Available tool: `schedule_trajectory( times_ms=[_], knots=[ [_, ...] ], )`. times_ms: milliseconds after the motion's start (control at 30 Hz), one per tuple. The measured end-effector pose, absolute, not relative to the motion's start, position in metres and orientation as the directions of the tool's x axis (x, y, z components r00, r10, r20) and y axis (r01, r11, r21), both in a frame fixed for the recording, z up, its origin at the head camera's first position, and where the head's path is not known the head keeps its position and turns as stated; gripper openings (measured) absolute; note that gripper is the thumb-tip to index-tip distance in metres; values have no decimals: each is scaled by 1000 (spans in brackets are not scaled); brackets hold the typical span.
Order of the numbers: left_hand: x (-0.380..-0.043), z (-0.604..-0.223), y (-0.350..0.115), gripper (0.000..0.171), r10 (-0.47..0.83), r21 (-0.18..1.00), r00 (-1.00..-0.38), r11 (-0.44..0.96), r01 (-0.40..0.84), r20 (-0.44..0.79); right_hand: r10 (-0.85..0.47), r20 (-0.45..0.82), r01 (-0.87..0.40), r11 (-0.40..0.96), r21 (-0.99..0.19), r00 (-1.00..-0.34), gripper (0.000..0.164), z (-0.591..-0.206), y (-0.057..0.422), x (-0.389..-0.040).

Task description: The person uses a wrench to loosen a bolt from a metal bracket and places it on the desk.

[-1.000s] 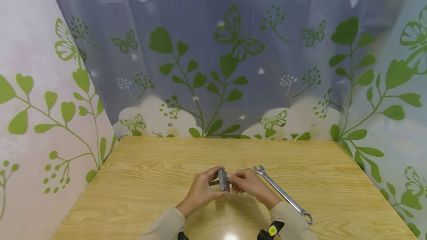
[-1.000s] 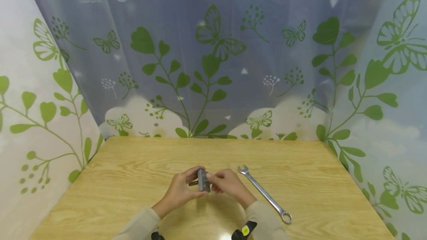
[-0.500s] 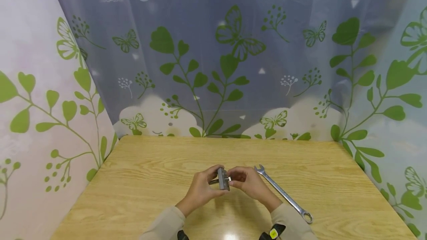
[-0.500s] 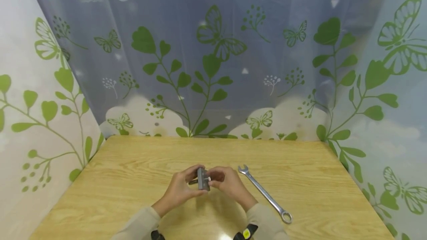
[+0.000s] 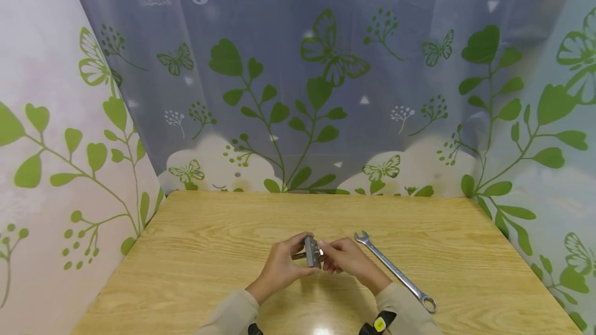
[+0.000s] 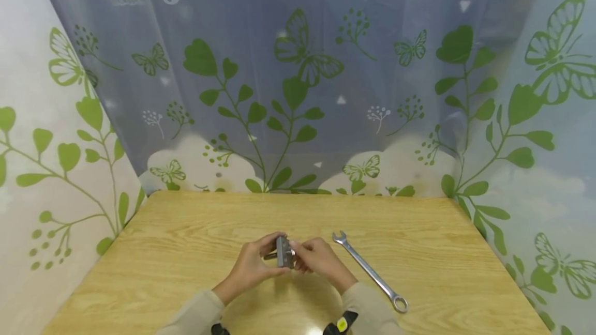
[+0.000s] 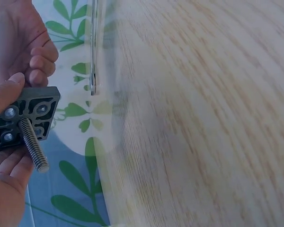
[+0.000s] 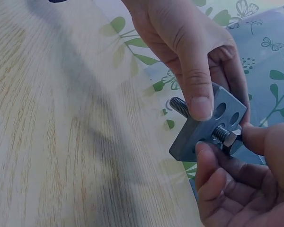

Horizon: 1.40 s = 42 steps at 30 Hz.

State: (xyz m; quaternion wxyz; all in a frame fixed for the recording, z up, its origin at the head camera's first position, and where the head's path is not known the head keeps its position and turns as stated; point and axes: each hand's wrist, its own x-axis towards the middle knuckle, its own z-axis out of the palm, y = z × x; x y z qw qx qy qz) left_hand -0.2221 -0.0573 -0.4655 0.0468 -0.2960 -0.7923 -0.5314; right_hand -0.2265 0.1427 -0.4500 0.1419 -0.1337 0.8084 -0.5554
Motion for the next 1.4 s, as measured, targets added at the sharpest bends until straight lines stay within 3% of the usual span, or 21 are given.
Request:
schedule_trajectory(
  times_ms=[233, 367, 633, 1033, 1133, 1300, 1400],
  knots=[
    [-221, -464, -57, 66, 416, 834, -836, 258, 487, 359, -403, 63, -215, 344, -914, -913, 21, -451, 145, -229],
    [-216, -454, -56, 66, 417, 842, -837, 249, 479, 353, -431, 131, -290, 327, -899, -893, 23, -452, 146, -228],
    [-202, -430, -56, 62, 426, 848, -837, 243, 471, 343, -429, 141, -309, 351, -884, -892, 22, -450, 144, -225],
    [-200, -429, -55, 62, 406, 833, -835, 252, 492, 371, -366, -52, -100, 384, -918, -929, 51, -450, 143, -223],
    [-201, -430, -55, 63, 414, 839, -834, 244, 487, 364, -384, -25, -128, 368, -921, -923, 46, -451, 143, -224],
    [-202, -431, -56, 63, 420, 846, -835, 236, 479, 356, -414, 91, -244, 336, -910, -906, 24, -450, 145, -225],
    [-203, -430, -57, 63, 420, 845, -835, 236, 479, 355, -431, 131, -277, 295, -914, -893, 26, -449, 146, -225]
  ],
)
